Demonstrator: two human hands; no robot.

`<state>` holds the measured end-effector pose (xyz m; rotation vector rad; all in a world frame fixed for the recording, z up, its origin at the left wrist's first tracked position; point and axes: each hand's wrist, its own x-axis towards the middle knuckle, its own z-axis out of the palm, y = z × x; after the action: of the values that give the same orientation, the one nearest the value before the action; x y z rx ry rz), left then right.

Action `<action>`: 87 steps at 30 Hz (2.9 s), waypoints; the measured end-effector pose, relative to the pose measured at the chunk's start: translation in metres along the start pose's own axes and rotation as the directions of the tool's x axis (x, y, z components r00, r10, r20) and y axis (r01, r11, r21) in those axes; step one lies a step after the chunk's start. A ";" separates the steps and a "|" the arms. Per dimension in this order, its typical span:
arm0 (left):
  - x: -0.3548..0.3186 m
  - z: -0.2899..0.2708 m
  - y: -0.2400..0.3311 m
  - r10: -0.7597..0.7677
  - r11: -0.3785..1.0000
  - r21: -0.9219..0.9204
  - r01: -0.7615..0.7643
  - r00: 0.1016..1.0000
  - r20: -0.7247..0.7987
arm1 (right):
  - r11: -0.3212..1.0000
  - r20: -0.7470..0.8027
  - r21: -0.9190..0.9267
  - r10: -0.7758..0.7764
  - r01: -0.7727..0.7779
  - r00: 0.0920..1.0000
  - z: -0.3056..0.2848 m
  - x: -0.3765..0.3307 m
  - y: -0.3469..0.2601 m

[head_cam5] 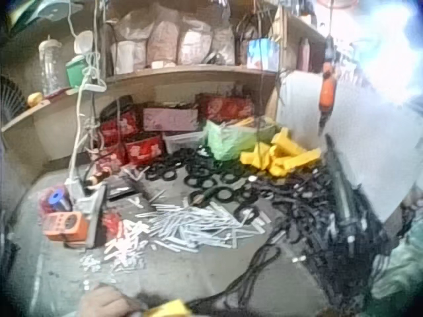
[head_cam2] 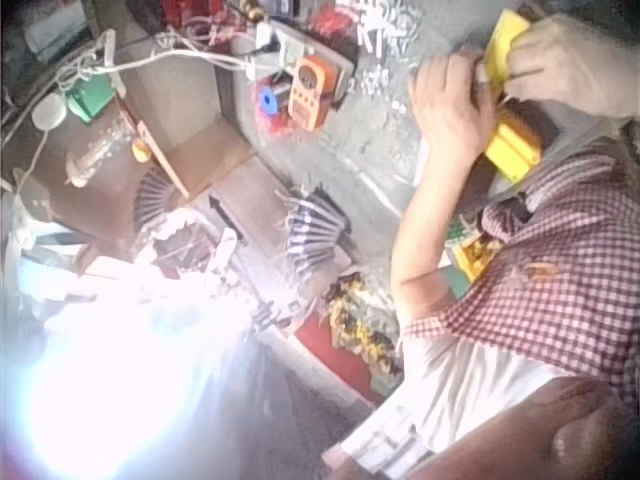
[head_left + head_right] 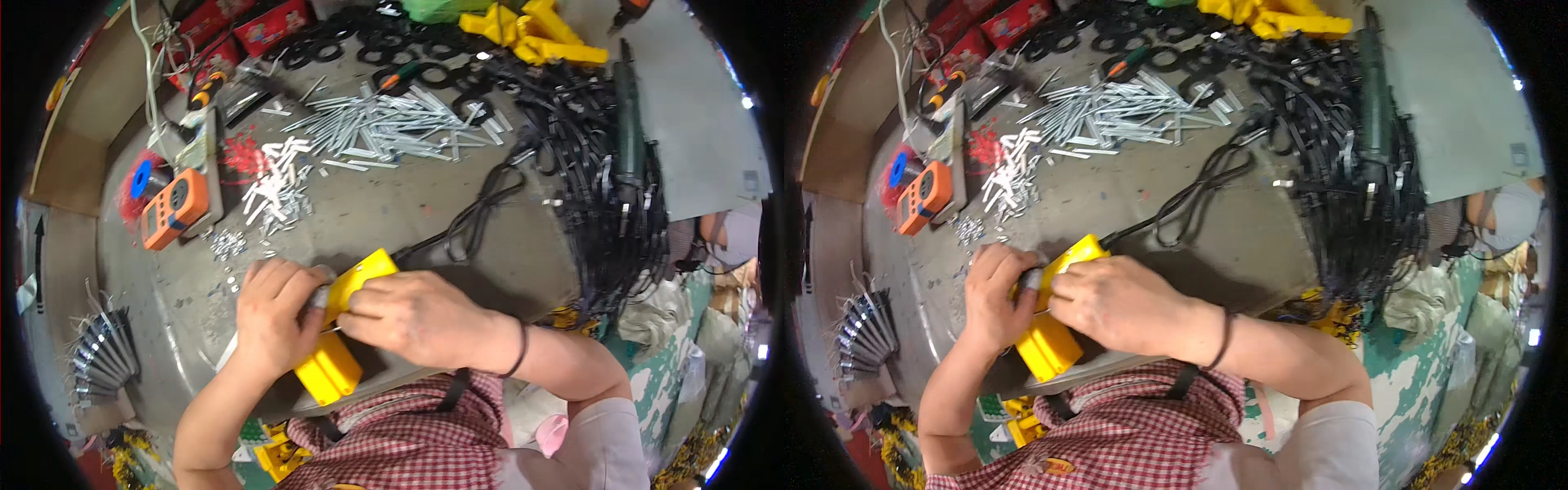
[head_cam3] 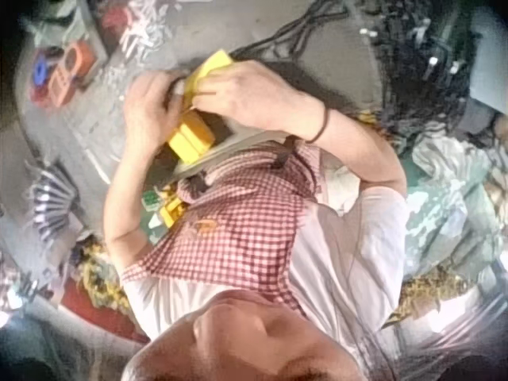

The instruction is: The person assembles a heating tool by driving screws with an electric screwdriver, connecting and soldering wires using a soldering iron, fitting the wiring into the plastic casing, and fastening the housing pieces together with the electric screwdriver.

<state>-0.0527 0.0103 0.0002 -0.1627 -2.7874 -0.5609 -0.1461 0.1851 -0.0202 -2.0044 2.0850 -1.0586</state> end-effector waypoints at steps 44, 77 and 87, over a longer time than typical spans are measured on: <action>-0.009 0.015 0.032 -0.070 0.994 -0.064 0.091 0.958 0.278 | 0.442 -0.108 0.890 -0.038 0.113 0.993 -0.046 0.039 0.006; -0.013 0.023 0.030 -0.009 1.000 0.024 0.001 0.946 0.325 | 0.592 -0.254 0.768 -0.067 0.244 0.965 -0.031 0.022 -0.011; -0.013 0.023 0.036 0.002 0.998 0.056 -0.019 0.953 0.302 | 0.745 -0.187 0.657 0.017 0.113 0.982 -0.034 0.015 -0.034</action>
<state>-0.0407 0.0514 -0.0109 -0.2719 -3.0932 -0.4864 -0.1360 0.1888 0.0288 -1.6303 1.3856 -1.7429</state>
